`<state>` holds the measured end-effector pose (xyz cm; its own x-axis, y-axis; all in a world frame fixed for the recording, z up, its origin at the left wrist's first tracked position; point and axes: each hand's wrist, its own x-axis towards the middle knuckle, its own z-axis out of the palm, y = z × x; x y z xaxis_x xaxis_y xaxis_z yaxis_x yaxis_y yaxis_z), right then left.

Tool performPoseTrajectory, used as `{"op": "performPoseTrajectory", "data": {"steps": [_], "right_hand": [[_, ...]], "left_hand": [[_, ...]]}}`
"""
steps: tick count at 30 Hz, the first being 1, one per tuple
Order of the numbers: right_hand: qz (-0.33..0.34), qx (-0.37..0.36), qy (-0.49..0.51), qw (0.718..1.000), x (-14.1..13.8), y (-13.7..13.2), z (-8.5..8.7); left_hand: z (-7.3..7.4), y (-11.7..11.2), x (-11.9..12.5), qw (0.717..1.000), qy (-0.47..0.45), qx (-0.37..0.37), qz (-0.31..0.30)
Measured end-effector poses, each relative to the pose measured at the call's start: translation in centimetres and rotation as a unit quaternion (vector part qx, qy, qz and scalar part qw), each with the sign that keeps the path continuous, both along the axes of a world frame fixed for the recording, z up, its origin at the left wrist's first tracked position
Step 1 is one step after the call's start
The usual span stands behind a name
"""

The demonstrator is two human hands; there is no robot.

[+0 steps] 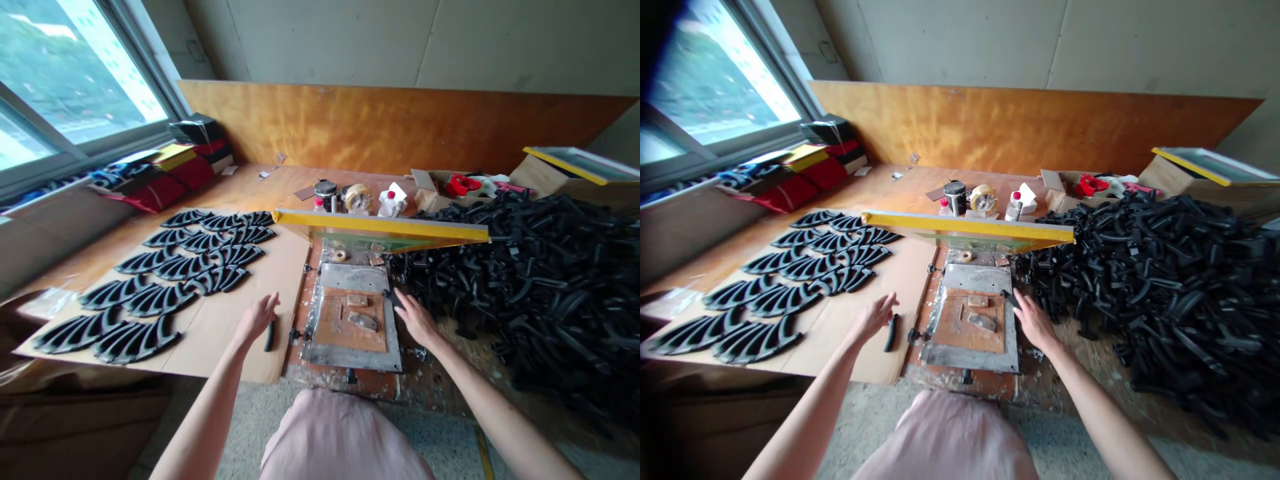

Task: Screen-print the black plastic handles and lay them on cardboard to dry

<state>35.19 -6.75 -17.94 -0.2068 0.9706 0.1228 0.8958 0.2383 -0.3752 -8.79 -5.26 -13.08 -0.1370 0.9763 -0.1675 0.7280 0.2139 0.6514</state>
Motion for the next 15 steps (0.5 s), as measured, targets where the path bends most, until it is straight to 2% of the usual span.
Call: {"op": "performPoseTrajectory", "data": {"steps": [2,3,6,8,11,15], "right_hand": [[0.106,-0.037,0.006,0.994,-4.1,0.2,1.0],[0.14,-0.057,-0.011,0.988,-5.8,0.5,1.4],[0.181,-0.105,-0.09,0.974,-8.5,1.7,2.2],[0.193,-0.114,-0.123,0.967,-8.7,2.4,2.4],[0.213,-0.102,-0.167,0.957,-8.3,2.8,2.4],[0.23,-0.078,-0.242,0.939,-8.5,2.4,1.8]], "left_hand": [[3.2,2.3,2.0,0.994,-0.098,0.039,-0.017],[4.9,3.4,3.1,0.98,-0.179,0.081,-0.024],[9.6,5.4,6.3,0.906,-0.374,0.196,-0.035],[11.6,6.0,7.9,0.871,-0.435,0.223,-0.047],[12.6,6.0,9.3,0.856,-0.466,0.214,-0.069],[12.2,5.9,9.7,0.851,-0.477,0.208,-0.073]]}}
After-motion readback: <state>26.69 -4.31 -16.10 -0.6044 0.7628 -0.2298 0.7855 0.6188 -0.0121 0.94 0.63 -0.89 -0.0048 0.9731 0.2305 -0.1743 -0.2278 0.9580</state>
